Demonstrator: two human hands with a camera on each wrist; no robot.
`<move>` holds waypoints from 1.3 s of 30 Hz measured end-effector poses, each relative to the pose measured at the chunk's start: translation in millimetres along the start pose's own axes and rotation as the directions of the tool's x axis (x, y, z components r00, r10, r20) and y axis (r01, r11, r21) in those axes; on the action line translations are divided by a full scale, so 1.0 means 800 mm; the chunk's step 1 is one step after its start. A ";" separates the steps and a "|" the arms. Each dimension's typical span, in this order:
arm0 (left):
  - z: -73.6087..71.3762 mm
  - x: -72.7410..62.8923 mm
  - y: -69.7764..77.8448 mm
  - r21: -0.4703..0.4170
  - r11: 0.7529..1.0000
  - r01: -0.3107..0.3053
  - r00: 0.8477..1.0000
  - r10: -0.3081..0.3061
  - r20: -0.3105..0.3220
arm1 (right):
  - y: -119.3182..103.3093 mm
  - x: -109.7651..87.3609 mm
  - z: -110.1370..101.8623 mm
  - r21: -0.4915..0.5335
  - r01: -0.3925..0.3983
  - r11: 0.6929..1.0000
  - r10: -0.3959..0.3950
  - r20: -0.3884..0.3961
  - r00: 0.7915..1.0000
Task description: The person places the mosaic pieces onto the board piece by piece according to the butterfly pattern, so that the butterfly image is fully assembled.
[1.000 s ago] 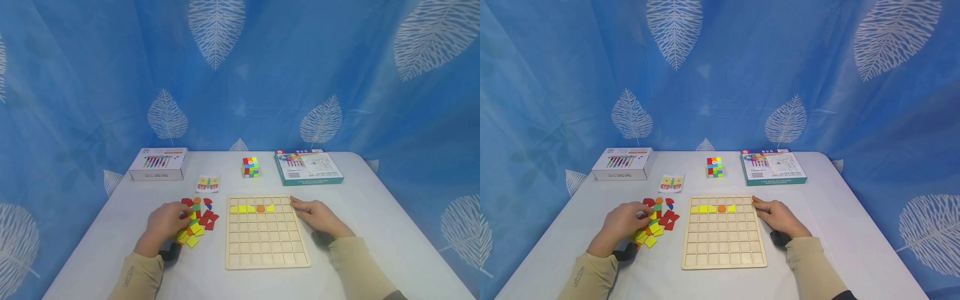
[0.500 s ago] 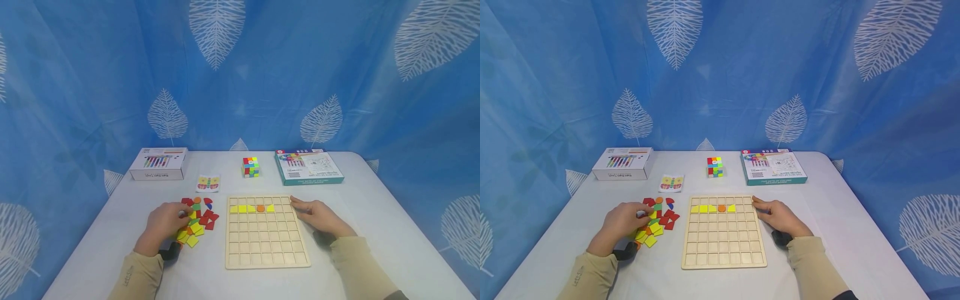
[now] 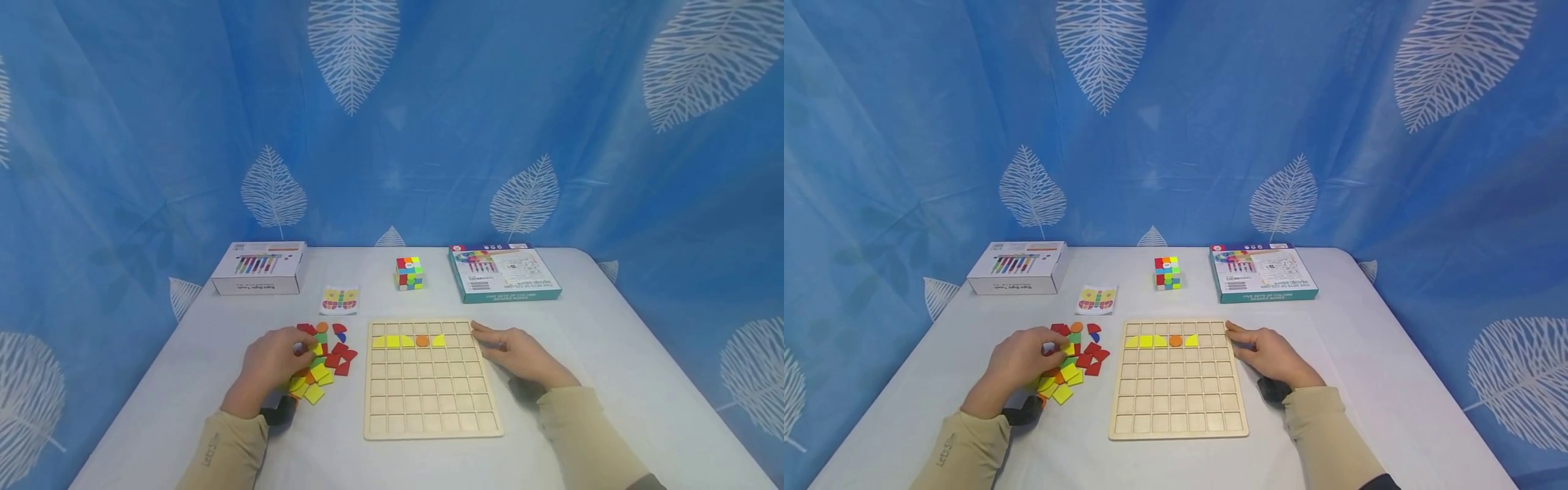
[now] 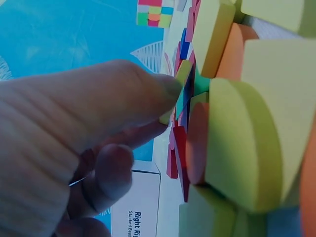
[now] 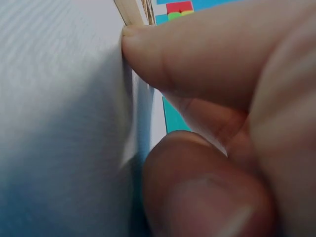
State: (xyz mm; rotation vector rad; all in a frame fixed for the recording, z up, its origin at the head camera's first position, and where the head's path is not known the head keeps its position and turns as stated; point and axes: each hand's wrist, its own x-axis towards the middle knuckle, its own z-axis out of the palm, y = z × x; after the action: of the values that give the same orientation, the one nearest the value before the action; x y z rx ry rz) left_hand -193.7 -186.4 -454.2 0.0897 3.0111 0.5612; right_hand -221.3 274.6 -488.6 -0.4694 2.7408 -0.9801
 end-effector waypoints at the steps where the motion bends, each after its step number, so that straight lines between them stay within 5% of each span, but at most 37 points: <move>1: 0.000 0.000 0.000 -0.003 1.000 -0.002 1.000 0.002 -0.003 | 0.000 0.000 0.000 -0.004 -0.002 1.000 0.002 0.001 1.000; 15: 0.015 -0.005 0.034 -0.041 0.996 -0.073 0.992 0.069 -0.101 | 0.000 0.001 0.002 -0.017 -0.003 1.000 0.003 0.001 1.000; 24: 0.037 -0.006 0.072 -0.057 0.970 -0.237 0.958 0.224 -0.181 | 0.000 0.002 0.003 -0.019 -0.029 0.999 0.029 -0.003 1.000; 39: 0.039 0.019 0.147 -0.134 0.929 -0.344 0.939 0.344 -0.026 | 0.002 0.002 0.004 0.018 0.002 1.000 -0.002 0.000 1.000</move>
State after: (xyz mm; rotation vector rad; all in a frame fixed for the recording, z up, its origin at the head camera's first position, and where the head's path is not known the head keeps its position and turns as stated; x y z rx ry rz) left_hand -201.1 -64.7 -441.8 0.6184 2.9613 0.7940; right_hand -222.4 273.6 -492.2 -0.4698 2.7299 -1.0043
